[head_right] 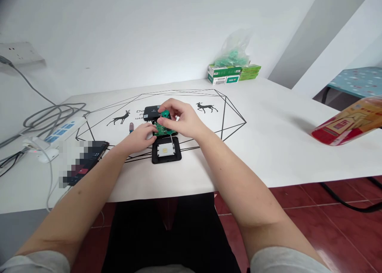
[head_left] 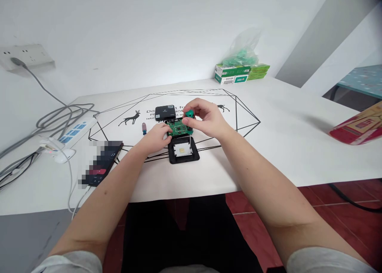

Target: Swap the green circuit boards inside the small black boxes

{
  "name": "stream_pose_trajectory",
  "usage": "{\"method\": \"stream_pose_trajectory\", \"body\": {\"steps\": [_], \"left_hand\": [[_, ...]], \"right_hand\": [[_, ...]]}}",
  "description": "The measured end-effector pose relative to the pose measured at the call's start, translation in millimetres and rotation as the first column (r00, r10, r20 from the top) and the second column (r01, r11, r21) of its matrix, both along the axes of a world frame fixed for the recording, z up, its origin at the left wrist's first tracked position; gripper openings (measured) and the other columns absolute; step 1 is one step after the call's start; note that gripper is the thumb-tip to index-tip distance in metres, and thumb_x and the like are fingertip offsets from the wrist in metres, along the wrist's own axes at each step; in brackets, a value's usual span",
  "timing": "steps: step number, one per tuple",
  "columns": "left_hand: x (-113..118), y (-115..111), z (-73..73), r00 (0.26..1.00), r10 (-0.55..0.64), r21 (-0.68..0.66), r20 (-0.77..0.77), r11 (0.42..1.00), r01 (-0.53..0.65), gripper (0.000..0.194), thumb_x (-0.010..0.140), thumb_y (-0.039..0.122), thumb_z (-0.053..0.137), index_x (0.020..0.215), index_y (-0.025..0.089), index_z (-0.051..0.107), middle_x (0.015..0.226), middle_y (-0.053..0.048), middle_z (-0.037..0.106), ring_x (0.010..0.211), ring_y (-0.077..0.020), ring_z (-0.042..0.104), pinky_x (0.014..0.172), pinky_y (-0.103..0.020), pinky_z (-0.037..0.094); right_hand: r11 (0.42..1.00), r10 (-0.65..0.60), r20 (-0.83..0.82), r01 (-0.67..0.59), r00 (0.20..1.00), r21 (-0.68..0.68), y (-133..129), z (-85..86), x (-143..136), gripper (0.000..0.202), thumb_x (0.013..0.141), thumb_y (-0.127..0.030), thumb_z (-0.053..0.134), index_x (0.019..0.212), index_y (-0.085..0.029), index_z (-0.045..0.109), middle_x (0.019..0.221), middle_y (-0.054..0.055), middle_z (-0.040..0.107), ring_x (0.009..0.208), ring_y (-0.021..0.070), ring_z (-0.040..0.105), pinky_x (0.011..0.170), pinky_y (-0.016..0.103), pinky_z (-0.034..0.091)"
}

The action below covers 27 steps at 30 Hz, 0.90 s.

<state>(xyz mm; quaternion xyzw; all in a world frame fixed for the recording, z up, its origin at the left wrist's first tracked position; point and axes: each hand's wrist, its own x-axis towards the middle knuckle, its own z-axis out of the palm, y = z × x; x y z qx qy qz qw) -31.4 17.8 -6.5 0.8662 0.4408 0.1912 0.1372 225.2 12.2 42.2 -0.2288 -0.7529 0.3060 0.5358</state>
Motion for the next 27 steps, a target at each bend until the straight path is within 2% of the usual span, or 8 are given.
{"method": "stream_pose_trajectory", "body": {"steps": [4,7,13,18,21,23,27], "left_hand": [[0.6,-0.1,-2.2,1.000,-0.015,0.048,0.002,0.999,0.015,0.024,0.098,0.031,0.060,0.114,0.022,0.075,0.133,-0.014,0.068,0.136,-0.0371,0.057,0.121,-0.056,0.046],[0.3,-0.2,-2.7,1.000,-0.023,0.067,0.010,0.998,0.022,0.022,0.099,0.030,0.061,0.113,0.023,0.076,0.132,-0.014,0.069,0.136,-0.0367,0.056,0.121,-0.056,0.046],[0.6,-1.2,-1.9,0.999,-0.030,0.075,-0.013,0.997,0.031,0.020,0.098,0.028,0.061,0.112,0.023,0.075,0.132,-0.013,0.069,0.135,-0.0361,0.056,0.120,-0.056,0.047],[1.3,-2.3,-1.9,0.999,-0.015,0.086,-0.034,0.996,0.017,0.021,0.099,0.026,0.060,0.113,0.023,0.075,0.131,-0.011,0.070,0.135,-0.0357,0.056,0.119,-0.057,0.050],[0.6,-1.7,-2.8,0.999,-0.020,0.099,-0.036,0.995,0.023,0.021,0.099,0.027,0.061,0.113,0.024,0.075,0.131,-0.011,0.070,0.135,-0.0356,0.057,0.119,-0.057,0.050],[0.0,-0.9,-3.4,0.999,-0.023,0.099,-0.043,0.995,0.027,0.021,0.100,0.028,0.061,0.114,0.024,0.075,0.131,-0.012,0.070,0.135,-0.0356,0.057,0.120,-0.057,0.050],[-1.1,0.8,-4.5,0.998,-0.021,0.095,-0.065,0.995,0.027,0.023,0.102,0.030,0.059,0.116,0.023,0.075,0.132,-0.012,0.070,0.136,-0.0359,0.056,0.120,-0.058,0.049]], "right_hand": [[0.999,0.023,-0.013,-0.023,1.000,-0.028,-1.9,2.5,-0.1,0.037,0.080,-0.056,0.091,0.095,-0.026,0.073,0.095,0.002,0.072,0.072,0.0154,0.058,0.068,0.035,0.053],[0.997,0.052,-0.024,-0.053,0.998,-0.049,-3.0,3.4,-0.5,0.037,0.079,-0.052,0.093,0.094,-0.026,0.072,0.094,0.002,0.072,0.073,0.0152,0.059,0.066,0.034,0.053],[0.990,0.126,-0.041,-0.128,0.991,-0.052,-1.9,0.1,-3.5,0.033,0.085,-0.046,0.089,0.100,-0.026,0.069,0.090,0.001,0.074,0.075,0.0153,0.062,0.064,0.031,0.048],[0.999,0.027,-0.037,-0.025,0.999,0.035,5.2,-6.6,-4.9,0.038,0.080,-0.048,0.095,0.100,-0.026,0.071,0.092,-0.001,0.075,0.069,0.0128,0.058,0.062,0.030,0.046],[0.996,-0.010,-0.027,0.013,1.000,0.090,5.4,-6.5,-2.8,0.028,0.090,-0.050,0.085,0.103,-0.026,0.079,0.099,0.002,0.079,0.076,0.0156,0.064,0.068,0.033,0.053],[0.993,-0.002,-0.017,0.004,1.000,0.120,3.8,-4.6,-0.5,0.020,0.099,-0.043,0.073,0.105,-0.027,0.083,0.102,0.004,0.082,0.084,0.0184,0.070,0.075,0.036,0.057],[0.987,-0.023,-0.014,0.025,1.000,0.157,2.6,-1.8,3.1,0.021,0.100,-0.030,0.064,0.103,-0.027,0.085,0.102,0.004,0.082,0.092,0.0209,0.074,0.083,0.039,0.060]]}}
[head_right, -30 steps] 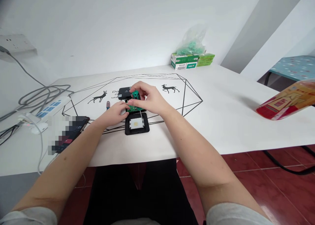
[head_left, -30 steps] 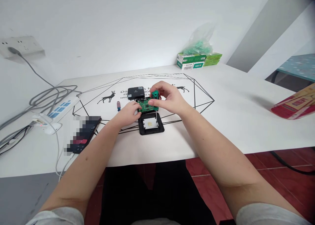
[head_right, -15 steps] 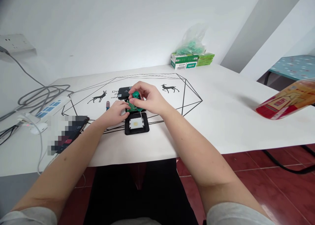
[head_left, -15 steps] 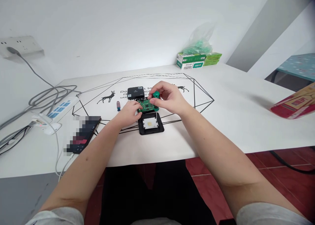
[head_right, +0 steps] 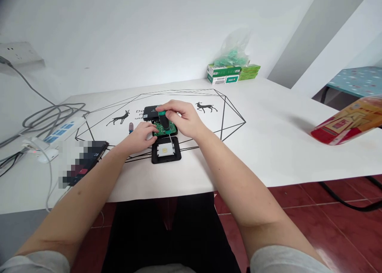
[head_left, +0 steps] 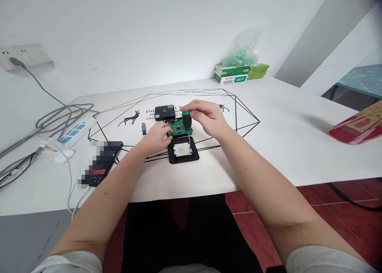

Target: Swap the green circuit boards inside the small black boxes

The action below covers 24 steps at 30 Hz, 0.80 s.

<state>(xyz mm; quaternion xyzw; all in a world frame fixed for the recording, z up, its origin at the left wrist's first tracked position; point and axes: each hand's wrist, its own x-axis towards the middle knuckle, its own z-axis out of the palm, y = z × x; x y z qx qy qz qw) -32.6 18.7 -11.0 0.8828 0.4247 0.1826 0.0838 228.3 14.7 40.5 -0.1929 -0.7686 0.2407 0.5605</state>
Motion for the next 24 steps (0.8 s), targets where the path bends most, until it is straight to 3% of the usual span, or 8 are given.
{"method": "stream_pose_trajectory", "body": {"steps": [6,13,19,24], "left_hand": [[-1.2,2.2,-2.2,1.000,-0.012,0.013,0.001,1.000,0.012,0.023,0.101,0.029,0.059,0.116,0.022,0.075,0.131,-0.013,0.069,0.134,-0.0358,0.057,0.120,-0.058,0.048],[-1.7,2.4,-2.6,1.000,-0.015,0.011,-0.004,1.000,0.015,0.023,0.100,0.029,0.059,0.116,0.023,0.075,0.129,-0.012,0.070,0.132,-0.0351,0.057,0.119,-0.057,0.049],[-2.0,2.3,-2.0,1.000,-0.008,0.010,-0.016,1.000,0.008,0.024,0.101,0.029,0.059,0.117,0.023,0.074,0.130,-0.012,0.069,0.132,-0.0349,0.057,0.119,-0.056,0.049],[-2.0,2.8,-3.2,1.000,-0.017,0.024,-0.013,1.000,0.017,0.023,0.101,0.029,0.058,0.117,0.022,0.074,0.130,-0.012,0.069,0.131,-0.0347,0.057,0.118,-0.056,0.049]], "right_hand": [[0.997,-0.076,0.002,0.076,0.997,0.026,3.5,-0.9,-1.5,0.013,0.092,-0.036,0.077,0.098,-0.025,0.076,0.091,0.002,0.073,0.075,0.0156,0.061,0.072,0.034,0.054],[0.994,-0.028,-0.097,0.017,0.995,-0.107,1.4,-3.4,-8.2,0.042,0.082,-0.050,0.090,0.091,-0.027,0.056,0.099,0.002,0.075,0.090,0.0181,0.068,0.079,0.036,0.057],[0.993,-0.073,-0.084,0.065,0.994,-0.094,3.2,-5.9,-9.8,0.050,0.077,-0.053,0.096,0.089,-0.026,0.055,0.093,0.000,0.075,0.082,0.0171,0.066,0.072,0.034,0.052],[0.986,-0.144,-0.023,0.146,0.989,0.082,3.0,-3.3,-7.7,0.035,0.093,-0.058,0.080,0.092,-0.026,0.067,0.089,0.001,0.072,0.072,0.0154,0.056,0.070,0.035,0.050]]}}
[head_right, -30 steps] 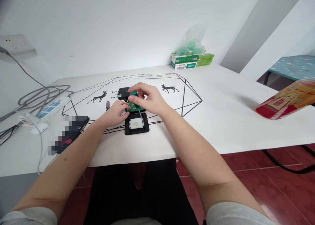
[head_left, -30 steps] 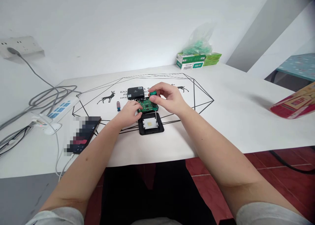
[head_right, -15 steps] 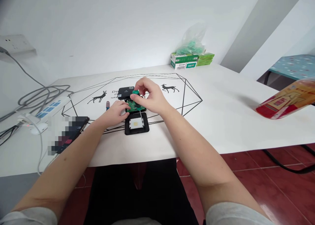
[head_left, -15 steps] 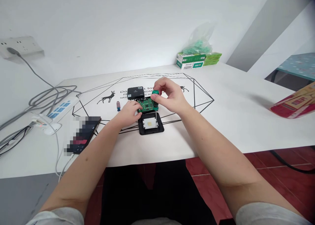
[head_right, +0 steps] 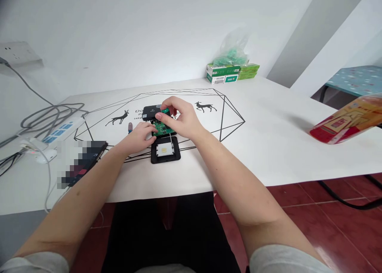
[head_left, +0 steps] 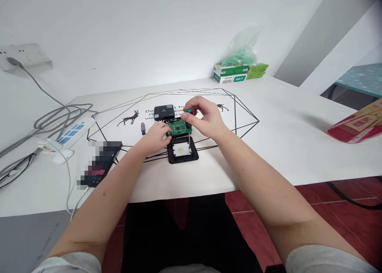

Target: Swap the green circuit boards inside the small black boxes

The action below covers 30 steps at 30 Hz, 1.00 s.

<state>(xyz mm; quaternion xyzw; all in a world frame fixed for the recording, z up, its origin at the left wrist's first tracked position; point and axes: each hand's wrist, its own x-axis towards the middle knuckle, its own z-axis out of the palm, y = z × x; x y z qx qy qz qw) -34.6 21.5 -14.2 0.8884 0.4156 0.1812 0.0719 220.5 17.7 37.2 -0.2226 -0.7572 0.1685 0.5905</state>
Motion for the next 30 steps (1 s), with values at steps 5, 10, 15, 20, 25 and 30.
{"method": "stream_pose_trajectory", "body": {"steps": [5,10,15,20,25,30], "left_hand": [[-0.2,0.5,0.0,1.000,-0.002,0.001,-0.004,1.000,0.002,0.024,0.101,0.030,0.058,0.117,0.023,0.074,0.129,-0.012,0.069,0.131,-0.0346,0.057,0.118,-0.055,0.049],[-0.1,0.2,1.8,1.000,0.002,-0.025,-0.004,1.000,-0.002,0.024,0.101,0.031,0.058,0.117,0.024,0.075,0.129,-0.012,0.070,0.131,-0.0354,0.058,0.117,-0.058,0.049],[-0.2,0.9,0.3,1.000,-0.007,-0.009,0.000,1.000,0.007,0.025,0.101,0.031,0.058,0.117,0.023,0.075,0.129,-0.013,0.069,0.130,-0.0355,0.058,0.117,-0.057,0.049],[-0.7,1.5,-0.3,1.000,0.000,-0.007,-0.002,1.000,0.000,0.024,0.101,0.030,0.058,0.116,0.024,0.075,0.128,-0.012,0.070,0.130,-0.0354,0.058,0.118,-0.058,0.049],[-0.2,1.0,1.6,1.000,-0.002,-0.004,-0.019,1.000,0.002,0.025,0.101,0.030,0.057,0.117,0.022,0.074,0.128,-0.013,0.070,0.129,-0.0356,0.058,0.117,-0.057,0.049],[-0.2,1.4,1.1,1.000,-0.007,-0.003,-0.014,1.000,0.007,0.024,0.101,0.031,0.057,0.117,0.023,0.074,0.128,-0.013,0.069,0.129,-0.0353,0.058,0.117,-0.057,0.049]], "right_hand": [[0.988,-0.025,0.089,0.012,0.996,0.151,0.6,-0.3,1.5,0.028,0.103,-0.053,0.068,0.105,-0.026,0.074,0.092,0.004,0.072,0.080,0.0189,0.061,0.075,0.038,0.053],[0.991,-0.027,0.065,0.019,0.997,0.131,2.2,-1.8,4.9,0.023,0.107,-0.043,0.060,0.106,-0.027,0.076,0.089,0.003,0.072,0.078,0.0188,0.061,0.075,0.039,0.053],[0.998,-0.028,-0.029,0.029,0.999,0.048,0.4,1.8,3.3,0.018,0.094,-0.040,0.075,0.088,-0.027,0.064,0.090,0.003,0.065,0.080,0.0195,0.058,0.074,0.039,0.052],[0.993,0.037,-0.110,-0.049,0.993,-0.106,-0.1,-1.9,-3.2,0.033,0.087,-0.045,0.084,0.089,-0.027,0.055,0.105,0.003,0.072,0.096,0.0202,0.066,0.079,0.038,0.055],[0.979,0.036,-0.149,-0.064,0.988,-0.193,-1.1,-6.1,-5.7,0.045,0.080,-0.047,0.093,0.089,-0.026,0.054,0.104,0.002,0.080,0.087,0.0182,0.070,0.080,0.037,0.056],[0.986,0.046,-0.136,-0.067,0.990,-0.155,-4.7,-1.5,-3.5,0.034,0.091,-0.055,0.083,0.090,-0.025,0.068,0.096,0.003,0.081,0.087,0.0192,0.073,0.079,0.037,0.058]]}}
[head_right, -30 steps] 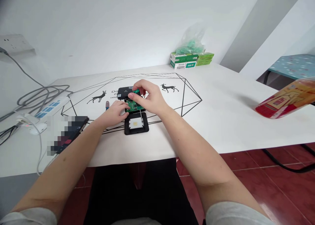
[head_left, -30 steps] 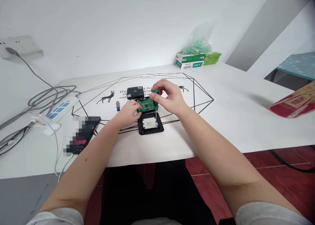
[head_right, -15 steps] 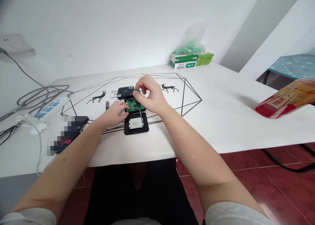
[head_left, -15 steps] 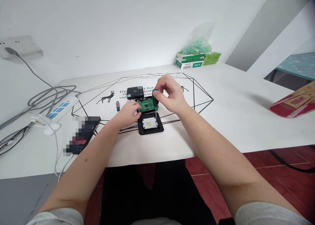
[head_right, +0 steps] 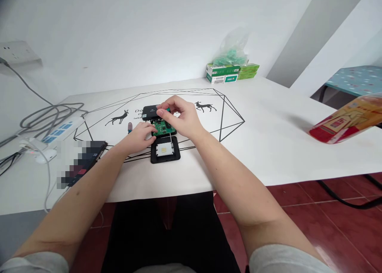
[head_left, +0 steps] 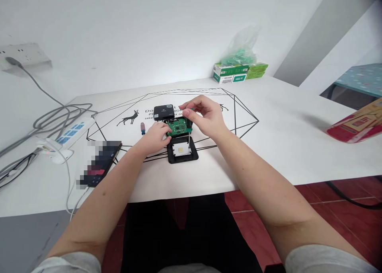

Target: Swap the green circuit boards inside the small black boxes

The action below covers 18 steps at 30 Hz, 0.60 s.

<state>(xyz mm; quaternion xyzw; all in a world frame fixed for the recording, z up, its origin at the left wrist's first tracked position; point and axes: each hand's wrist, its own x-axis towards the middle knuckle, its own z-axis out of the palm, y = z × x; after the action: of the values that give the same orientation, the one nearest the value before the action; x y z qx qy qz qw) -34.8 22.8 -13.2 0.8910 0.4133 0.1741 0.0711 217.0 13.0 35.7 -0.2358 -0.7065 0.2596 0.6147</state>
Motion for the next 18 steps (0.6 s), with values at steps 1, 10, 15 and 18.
{"method": "stream_pose_trajectory", "body": {"steps": [1,10,15,18], "left_hand": [[-0.1,0.1,-0.3,1.000,0.000,0.000,0.003,1.000,0.000,0.024,0.101,0.031,0.058,0.117,0.023,0.074,0.128,-0.013,0.069,0.129,-0.0352,0.058,0.117,-0.057,0.049],[-0.5,0.3,0.0,1.000,-0.006,-0.004,0.004,1.000,0.006,0.023,0.101,0.030,0.058,0.116,0.024,0.075,0.128,-0.012,0.069,0.129,-0.0348,0.059,0.117,-0.057,0.049],[-0.3,0.1,-0.5,1.000,0.007,-0.017,0.006,1.000,-0.007,0.024,0.102,0.033,0.059,0.117,0.024,0.075,0.128,-0.012,0.070,0.131,-0.0354,0.059,0.118,-0.058,0.048],[-0.5,0.7,-1.7,1.000,0.008,-0.012,0.005,1.000,-0.008,0.024,0.101,0.032,0.058,0.117,0.024,0.075,0.129,-0.012,0.070,0.130,-0.0354,0.059,0.118,-0.058,0.049]], "right_hand": [[1.000,-0.003,0.019,0.003,1.000,0.025,0.0,1.0,0.5,0.033,0.095,-0.057,0.079,0.091,-0.025,0.071,0.095,0.004,0.081,0.086,0.0190,0.072,0.077,0.037,0.058],[0.987,-0.057,0.094,0.042,0.994,0.158,6.4,-0.9,2.9,0.036,0.101,-0.061,0.068,0.099,-0.030,0.083,0.088,0.003,0.073,0.079,0.0196,0.062,0.076,0.041,0.056],[0.996,-0.032,0.052,0.028,0.998,0.082,9.8,-1.1,5.4,0.030,0.097,-0.057,0.074,0.089,-0.028,0.080,0.085,0.003,0.070,0.080,0.0199,0.061,0.074,0.040,0.053],[0.999,0.007,-0.026,-0.006,1.000,0.034,12.1,-2.2,4.2,0.031,0.089,-0.056,0.083,0.086,-0.027,0.072,0.090,0.002,0.068,0.081,0.0185,0.062,0.072,0.037,0.053]]}}
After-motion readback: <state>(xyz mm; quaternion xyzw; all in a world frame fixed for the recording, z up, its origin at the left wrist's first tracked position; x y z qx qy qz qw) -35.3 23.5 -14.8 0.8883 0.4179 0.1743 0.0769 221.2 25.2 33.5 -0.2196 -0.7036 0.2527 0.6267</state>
